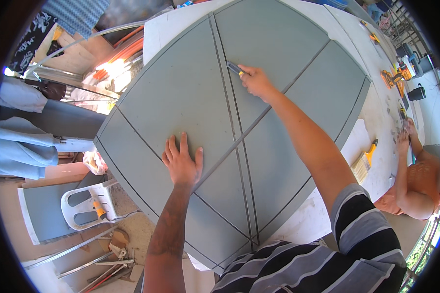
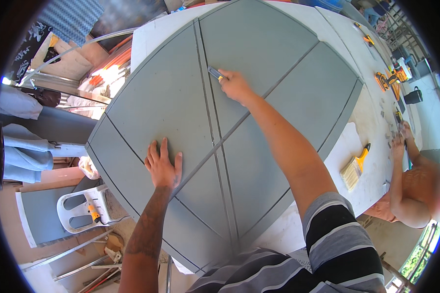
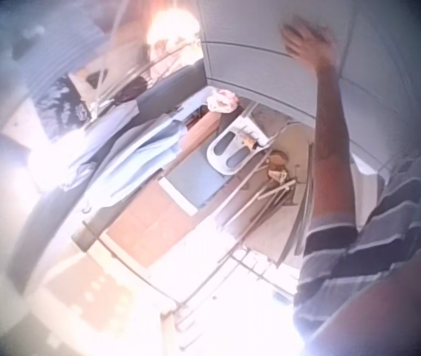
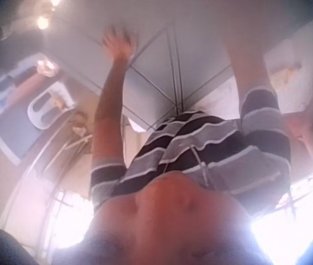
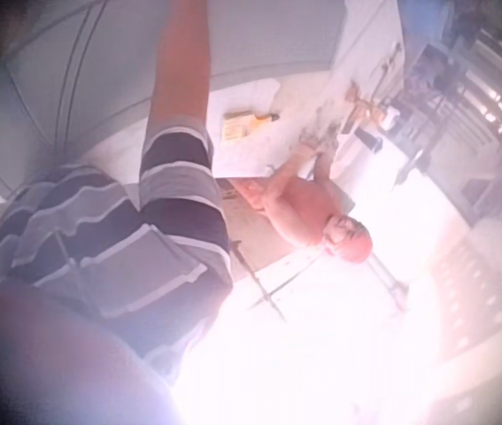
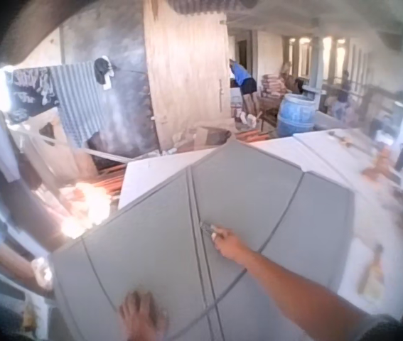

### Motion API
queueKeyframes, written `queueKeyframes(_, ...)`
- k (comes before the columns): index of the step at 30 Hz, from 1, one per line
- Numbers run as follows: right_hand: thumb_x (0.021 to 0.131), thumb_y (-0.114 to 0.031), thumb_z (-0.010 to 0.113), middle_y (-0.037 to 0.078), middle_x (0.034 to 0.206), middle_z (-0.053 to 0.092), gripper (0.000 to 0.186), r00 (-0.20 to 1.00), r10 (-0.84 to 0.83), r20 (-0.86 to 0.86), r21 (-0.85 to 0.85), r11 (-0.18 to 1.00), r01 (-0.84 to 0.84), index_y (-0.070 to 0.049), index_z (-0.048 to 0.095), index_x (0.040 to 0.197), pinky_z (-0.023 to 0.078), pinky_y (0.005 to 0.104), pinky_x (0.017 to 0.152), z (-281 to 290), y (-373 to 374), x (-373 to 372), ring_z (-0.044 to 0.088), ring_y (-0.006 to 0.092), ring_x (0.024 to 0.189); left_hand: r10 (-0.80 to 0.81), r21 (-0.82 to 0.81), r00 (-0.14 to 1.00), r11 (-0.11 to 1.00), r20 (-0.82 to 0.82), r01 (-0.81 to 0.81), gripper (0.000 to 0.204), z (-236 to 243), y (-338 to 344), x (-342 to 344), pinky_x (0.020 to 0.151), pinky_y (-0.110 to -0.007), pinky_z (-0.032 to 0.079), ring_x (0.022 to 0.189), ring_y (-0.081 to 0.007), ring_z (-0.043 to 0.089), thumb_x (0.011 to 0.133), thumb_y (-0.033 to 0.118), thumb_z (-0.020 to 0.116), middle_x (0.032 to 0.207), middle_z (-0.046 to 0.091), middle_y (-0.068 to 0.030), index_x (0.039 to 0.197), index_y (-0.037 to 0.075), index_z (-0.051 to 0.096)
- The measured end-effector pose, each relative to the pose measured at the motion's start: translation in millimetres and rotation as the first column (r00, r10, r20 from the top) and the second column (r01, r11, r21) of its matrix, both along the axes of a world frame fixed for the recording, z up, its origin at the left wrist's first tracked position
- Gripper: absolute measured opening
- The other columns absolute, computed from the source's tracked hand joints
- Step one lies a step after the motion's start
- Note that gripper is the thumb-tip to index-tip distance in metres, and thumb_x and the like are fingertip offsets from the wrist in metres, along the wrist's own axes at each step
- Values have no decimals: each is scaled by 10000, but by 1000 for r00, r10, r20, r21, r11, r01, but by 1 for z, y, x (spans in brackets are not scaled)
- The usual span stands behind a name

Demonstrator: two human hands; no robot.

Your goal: The person scores and snaps a large gray composite panel along pre-marked lines using a utility knife, then brushes away debris. A coworker assists by holding and moving the panel. The person repeats the scoring and snapping process to separate the panel into smaller pieces.

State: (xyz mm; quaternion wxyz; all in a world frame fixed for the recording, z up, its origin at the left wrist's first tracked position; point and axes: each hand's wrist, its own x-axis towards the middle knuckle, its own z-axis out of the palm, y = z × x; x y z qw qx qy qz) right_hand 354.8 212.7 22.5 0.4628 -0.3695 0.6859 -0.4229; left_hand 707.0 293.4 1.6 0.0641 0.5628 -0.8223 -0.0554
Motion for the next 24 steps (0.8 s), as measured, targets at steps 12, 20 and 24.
queueKeyframes(12, 1056, -187, 517, -1, 777, 512, 553, 994, 16, 110, 63, 998, -24, -80, 447, 1594, 419, 289, 612, -1, 99, 30, 462, 106, 654, 9, -25, 1000, 1000, 6, -9, 701, -3, 1, 0, 1218, -577, 210, 1515, -393, 281, 1011, 516, 529, 1602, 341, -223, 1581, 128, 401)
queueKeyframes(20, 1057, -206, 512, -2, 761, 518, 538, 998, 38, 59, 79, 996, -42, -81, 469, 1579, 452, 313, 681, 2, 163, 56, 498, 116, 696, 7, -72, 1000, 997, 9, -7, 696, -11, 0, 1, 1214, -560, 225, 1508, -384, 298, 1003, 526, 532, 1597, 352, -209, 1575, 148, 415)
queueKeyframes(24, 1060, -211, 503, -15, 715, 495, 531, 998, 63, 24, 93, 994, -65, -82, 476, 1575, 447, 324, 652, -4, 193, 66, 486, 113, 656, 6, -82, 1000, 997, 11, -5, 700, -13, 1, 1, 1214, -557, 225, 1511, -375, 293, 1006, 542, 527, 1599, 351, -206, 1578, 154, 414)
